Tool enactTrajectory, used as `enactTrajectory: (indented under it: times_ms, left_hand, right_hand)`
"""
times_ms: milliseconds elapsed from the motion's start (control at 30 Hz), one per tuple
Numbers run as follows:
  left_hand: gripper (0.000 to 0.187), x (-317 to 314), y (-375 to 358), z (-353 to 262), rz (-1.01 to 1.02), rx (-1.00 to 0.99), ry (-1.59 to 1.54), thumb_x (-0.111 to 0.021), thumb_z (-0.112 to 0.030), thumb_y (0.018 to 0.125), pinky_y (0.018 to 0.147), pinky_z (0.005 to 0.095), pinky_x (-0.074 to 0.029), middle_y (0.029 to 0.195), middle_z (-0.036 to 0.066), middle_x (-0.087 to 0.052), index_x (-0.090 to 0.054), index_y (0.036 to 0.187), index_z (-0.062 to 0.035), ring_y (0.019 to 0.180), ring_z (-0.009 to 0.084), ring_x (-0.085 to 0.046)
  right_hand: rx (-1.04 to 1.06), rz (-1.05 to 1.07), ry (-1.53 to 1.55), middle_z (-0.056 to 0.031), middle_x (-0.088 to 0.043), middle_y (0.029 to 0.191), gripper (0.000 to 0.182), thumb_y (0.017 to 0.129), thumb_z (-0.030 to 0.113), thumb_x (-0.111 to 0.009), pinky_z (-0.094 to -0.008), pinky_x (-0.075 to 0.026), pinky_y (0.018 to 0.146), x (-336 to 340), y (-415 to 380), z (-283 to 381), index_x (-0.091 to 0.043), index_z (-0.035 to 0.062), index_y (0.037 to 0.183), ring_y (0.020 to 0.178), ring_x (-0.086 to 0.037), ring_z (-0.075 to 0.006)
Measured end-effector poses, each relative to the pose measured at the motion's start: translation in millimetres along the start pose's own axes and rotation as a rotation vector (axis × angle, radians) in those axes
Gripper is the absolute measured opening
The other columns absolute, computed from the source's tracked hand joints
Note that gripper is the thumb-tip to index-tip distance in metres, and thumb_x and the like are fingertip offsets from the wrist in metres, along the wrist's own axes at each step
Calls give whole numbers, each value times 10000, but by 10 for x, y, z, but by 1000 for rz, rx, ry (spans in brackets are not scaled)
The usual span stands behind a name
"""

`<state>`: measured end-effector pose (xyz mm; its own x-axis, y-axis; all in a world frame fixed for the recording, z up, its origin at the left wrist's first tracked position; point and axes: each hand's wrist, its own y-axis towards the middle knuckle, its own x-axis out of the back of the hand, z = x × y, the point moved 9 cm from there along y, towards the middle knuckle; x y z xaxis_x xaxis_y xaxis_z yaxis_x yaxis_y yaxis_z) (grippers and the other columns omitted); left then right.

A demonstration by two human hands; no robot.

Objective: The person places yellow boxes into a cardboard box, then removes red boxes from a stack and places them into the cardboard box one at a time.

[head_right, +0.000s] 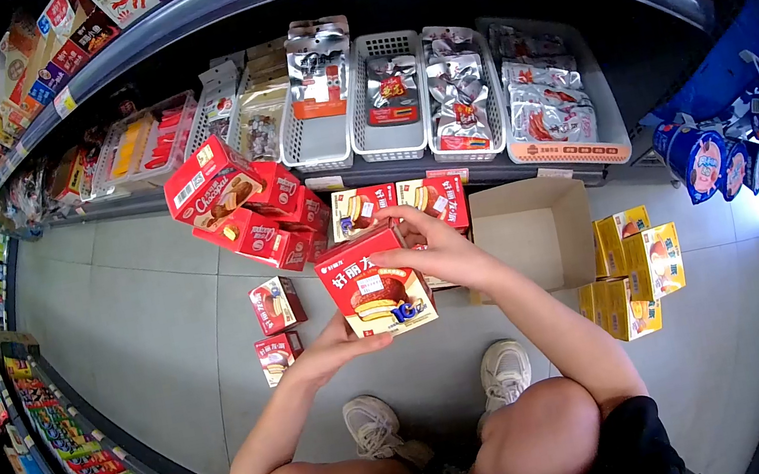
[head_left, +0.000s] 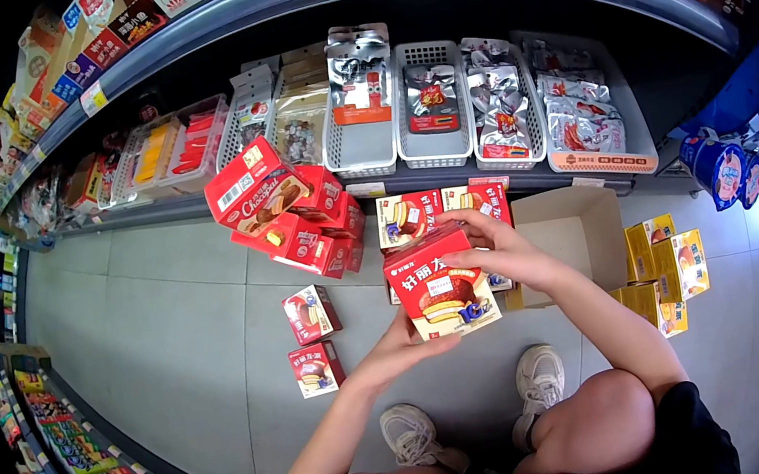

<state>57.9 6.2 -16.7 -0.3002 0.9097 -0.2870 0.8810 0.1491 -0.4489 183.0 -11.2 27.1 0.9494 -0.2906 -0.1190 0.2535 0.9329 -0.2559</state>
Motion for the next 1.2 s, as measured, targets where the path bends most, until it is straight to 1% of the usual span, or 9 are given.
enactTrajectory:
  times_ms: [500,733,833,933,1000,1033,1100,1167,1200]
  left_hand:
    - [816,12,4,27,-4,-7,9,-710,-249,650,900,289,-328,1175,95,-395,-191,1236,-21,1073,155,-396]
    - [806,-1,-31,-53,-23,2,-13,-715,-235,643,899,289,-330,1179,92,-395,-209,1232,-16,1079,159,-394]
    - [743,87,-49,-53,-104,-2,-53,-700,-202,660,885,297,-346,1164,96,-411,-239,1214,-22,1068,164,-410]
    - [671,203,-26,-36,-160,-58,-158,-676,-168,683,878,303,-355,1149,103,-420,-261,1189,-23,1061,167,-419]
    - [613,304,-37,-65,-256,-124,-246,-651,-131,704,875,315,-359,1128,103,-427,-270,1175,-38,1056,164,-424]
    - [613,301,-33,-75,-256,-124,-246,-651,-131,704,875,315,-359,1128,103,-427,-270,1175,-38,1056,164,-424]
    - [596,374,-50,-90,-338,-150,-433,-634,-131,720,875,333,-361,1113,96,-431,-263,1179,-54,1043,161,-433]
    - [583,468,-39,-61,-372,-196,-474,-625,-142,729,865,331,-369,1111,94,-432,-263,1179,-63,1031,160,-441]
    - [570,524,-48,-69,-405,-243,-514,-615,-153,739,856,328,-377,1109,92,-433,-263,1179,-72,1019,160,-449]
  right_hand:
    - [-2,1,21,-69,-512,1043,513,720,177,-626,-259,-383,831,-5,-8,9,-395,104,1172,965,-479,-138]
    - [7,0,47,-75,-509,1034,491,717,179,-623,-263,-381,834,32,7,-11,-402,86,1146,961,-481,-144]
    - [-14,-30,39,-73,-500,1028,471,713,195,-624,-260,-380,823,109,3,-55,-407,77,1114,955,-480,-146]
    - [-61,-78,35,-68,-492,1016,454,710,216,-623,-255,-372,813,173,-16,-77,-411,72,1085,954,-470,-143]
    - [-82,-99,31,-65,-488,1008,448,709,227,-622,-252,-366,810,213,-20,-87,-414,71,1074,955,-464,-141]
    - [-105,-91,51,-62,-492,998,472,698,207,-633,-245,-368,798,224,-19,-107,-398,73,1085,950,-463,-135]
    - [-128,-82,71,-59,-496,989,498,687,186,-644,-237,-371,786,272,-26,-161,-382,75,1096,946,-462,-128]
    - [-59,87,-96,-71,-503,975,654,654,153,-680,-236,-397,756,203,-19,-172,-295,44,1171,915,-485,-131]
    - [-60,87,-97,-71,-503,975,654,654,153,-680,-236,-397,756,202,-24,-183,-295,44,1171,915,-485,-131]
